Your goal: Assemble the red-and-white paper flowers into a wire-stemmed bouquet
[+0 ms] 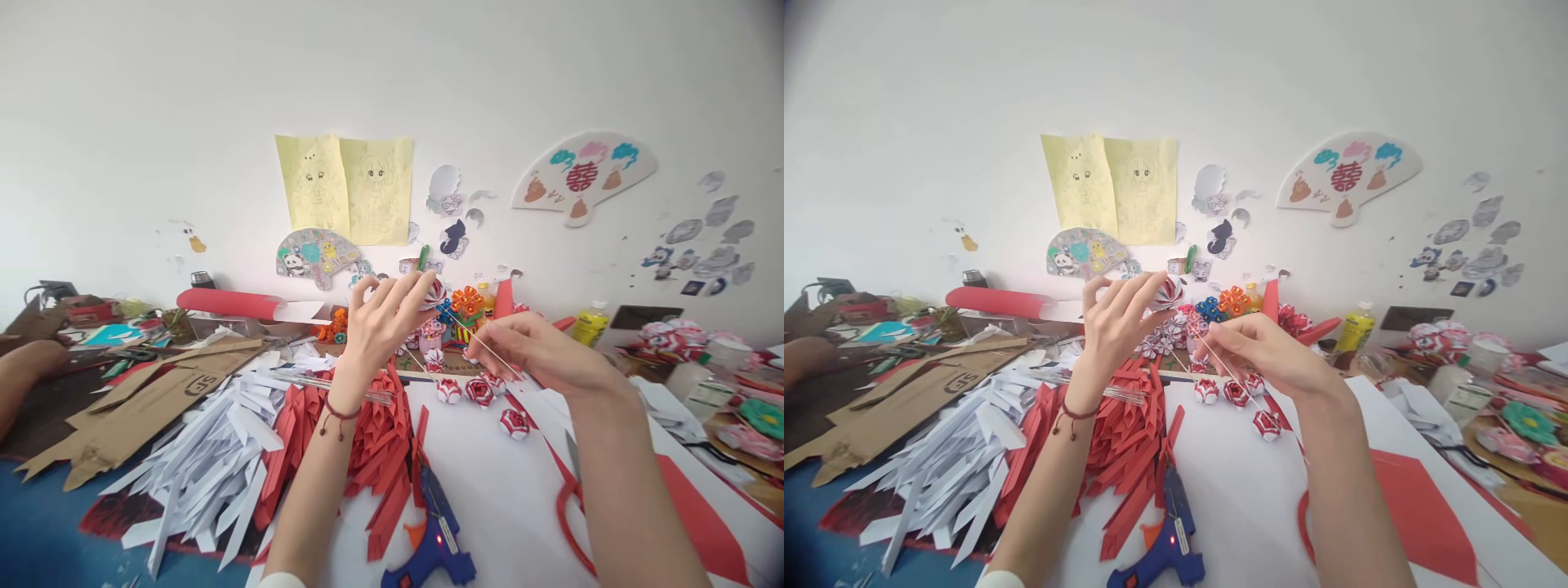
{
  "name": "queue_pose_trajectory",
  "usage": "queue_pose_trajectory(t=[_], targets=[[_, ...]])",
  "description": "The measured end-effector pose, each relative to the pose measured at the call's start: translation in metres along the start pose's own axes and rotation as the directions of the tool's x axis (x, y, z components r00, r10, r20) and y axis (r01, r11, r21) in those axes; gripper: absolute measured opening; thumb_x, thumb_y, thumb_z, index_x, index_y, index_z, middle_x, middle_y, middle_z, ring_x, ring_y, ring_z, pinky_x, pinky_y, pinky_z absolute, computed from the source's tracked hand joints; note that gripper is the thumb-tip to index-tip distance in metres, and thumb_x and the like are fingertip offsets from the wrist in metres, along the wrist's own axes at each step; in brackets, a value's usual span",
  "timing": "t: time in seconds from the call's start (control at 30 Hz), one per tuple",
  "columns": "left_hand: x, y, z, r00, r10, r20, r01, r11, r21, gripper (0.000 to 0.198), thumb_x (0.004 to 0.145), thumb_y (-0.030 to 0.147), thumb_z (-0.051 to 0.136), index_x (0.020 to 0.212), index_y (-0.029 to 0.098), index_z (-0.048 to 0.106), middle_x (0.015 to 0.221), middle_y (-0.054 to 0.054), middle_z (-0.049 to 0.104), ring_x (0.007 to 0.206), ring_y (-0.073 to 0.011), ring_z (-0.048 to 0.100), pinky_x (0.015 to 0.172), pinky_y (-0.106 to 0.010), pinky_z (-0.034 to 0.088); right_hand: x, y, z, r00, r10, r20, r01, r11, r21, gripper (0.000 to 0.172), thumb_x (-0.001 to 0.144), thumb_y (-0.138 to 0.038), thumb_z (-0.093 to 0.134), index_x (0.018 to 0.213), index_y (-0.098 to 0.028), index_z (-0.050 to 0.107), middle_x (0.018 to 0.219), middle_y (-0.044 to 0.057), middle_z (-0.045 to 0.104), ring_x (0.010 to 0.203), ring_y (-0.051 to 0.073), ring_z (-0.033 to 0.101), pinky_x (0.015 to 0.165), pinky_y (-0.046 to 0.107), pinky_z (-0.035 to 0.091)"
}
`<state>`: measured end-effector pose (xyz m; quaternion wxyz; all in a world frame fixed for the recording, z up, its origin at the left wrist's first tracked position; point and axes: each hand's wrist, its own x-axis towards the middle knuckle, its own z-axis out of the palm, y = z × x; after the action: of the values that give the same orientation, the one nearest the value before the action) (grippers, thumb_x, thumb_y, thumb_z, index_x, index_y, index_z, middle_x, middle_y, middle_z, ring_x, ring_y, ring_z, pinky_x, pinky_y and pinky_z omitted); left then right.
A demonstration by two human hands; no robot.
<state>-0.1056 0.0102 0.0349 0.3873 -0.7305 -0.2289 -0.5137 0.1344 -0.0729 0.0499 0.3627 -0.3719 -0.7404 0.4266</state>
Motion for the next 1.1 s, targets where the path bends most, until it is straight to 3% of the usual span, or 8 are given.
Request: queue_pose_trajectory(t=[0.1,0.27,0.4,0.5,0.7,0.87,1.1], targets=[[-0.002,-0.002,0.004,0.998,0.013,-0.060,-0.011,0.999,0.039,0.046,0.097,0.044,0.060,0.139,0.029,0.053,0.122,-0.005,0.073,0.093,-0.0197,0.071,0.095,-0.037,0.035,0.002,0.000,-0.001,0.999,-0.017,0.037,0.020,0.998,-0.064,0.039,0.091,-0.051,0.061,0.088,-0.014,0.074,0.060,0.000,0.050,0.055,0.007,0.044,0.051,0.021,0.033],[-0.003,-0.003,0.010,0.996,-0.050,-0.071,0.051,0.999,0.013,0.043,0.097,0.041,0.061,0.137,0.028,0.055,0.127,-0.007,0.070,0.100,-0.0201,0.071,0.099,-0.037,0.038,0.004,-0.001,0.001,1.000,0.005,0.007,-0.005,0.999,-0.046,0.025,0.083,-0.041,0.074,0.083,-0.016,0.075,0.070,0.001,0.061,0.055,0.005,0.044,0.048,0.019,0.033],[0.001,0.000,0.012,0.991,-0.117,-0.062,0.109,0.987,-0.119,0.043,0.095,0.037,0.064,0.134,0.023,0.055,0.129,-0.010,0.068,0.117,-0.0221,0.065,0.101,-0.036,0.041,0.005,-0.002,0.003,0.996,0.045,-0.077,-0.045,0.999,0.007,0.028,0.080,-0.042,0.075,0.080,-0.014,0.073,0.055,-0.001,0.052,0.047,0.005,0.042,0.040,0.017,0.029],[0.005,0.005,0.010,0.980,-0.200,0.015,0.197,0.944,-0.266,0.044,0.095,0.034,0.062,0.137,0.023,0.051,0.136,-0.011,0.062,0.119,-0.0220,0.061,0.102,-0.036,0.044,0.004,-0.004,0.005,0.989,0.047,-0.143,-0.045,0.999,0.013,0.030,0.077,-0.043,0.078,0.080,-0.014,0.073,0.052,-0.002,0.051,0.044,0.005,0.042,0.039,0.017,0.030],[0.007,0.011,0.014,0.944,-0.309,0.117,0.316,0.743,-0.590,0.048,0.097,0.038,0.057,0.141,0.023,0.045,0.143,-0.012,0.054,0.115,-0.0213,0.062,0.100,-0.035,0.048,0.004,-0.008,0.010,0.965,0.081,-0.248,-0.101,0.993,-0.068,0.037,0.073,-0.048,0.080,0.085,-0.014,0.075,0.053,0.001,0.055,0.046,0.008,0.049,0.039,0.017,0.032],[0.003,0.004,0.023,0.873,-0.458,0.167,0.422,0.540,-0.728,0.048,0.098,0.045,0.056,0.142,0.028,0.046,0.146,-0.011,0.052,0.116,-0.0215,0.062,0.095,-0.033,0.052,0.008,-0.006,0.013,0.936,0.052,-0.347,-0.131,0.969,-0.208,0.031,0.077,-0.046,0.075,0.083,-0.016,0.076,0.055,0.002,0.056,0.048,0.009,0.049,0.043,0.021,0.036],[0.003,-0.003,0.017,0.865,-0.386,0.320,0.437,0.265,-0.859,0.049,0.098,0.051,0.053,0.140,0.026,0.052,0.153,-0.009,0.047,0.138,-0.0291,0.047,0.110,-0.039,0.045,0.005,-0.006,0.023,0.939,-0.048,-0.340,-0.117,0.886,-0.449,0.028,0.083,-0.049,0.066,0.076,-0.023,0.075,0.062,0.000,0.063,0.054,0.011,0.052,0.048,0.024,0.039]])
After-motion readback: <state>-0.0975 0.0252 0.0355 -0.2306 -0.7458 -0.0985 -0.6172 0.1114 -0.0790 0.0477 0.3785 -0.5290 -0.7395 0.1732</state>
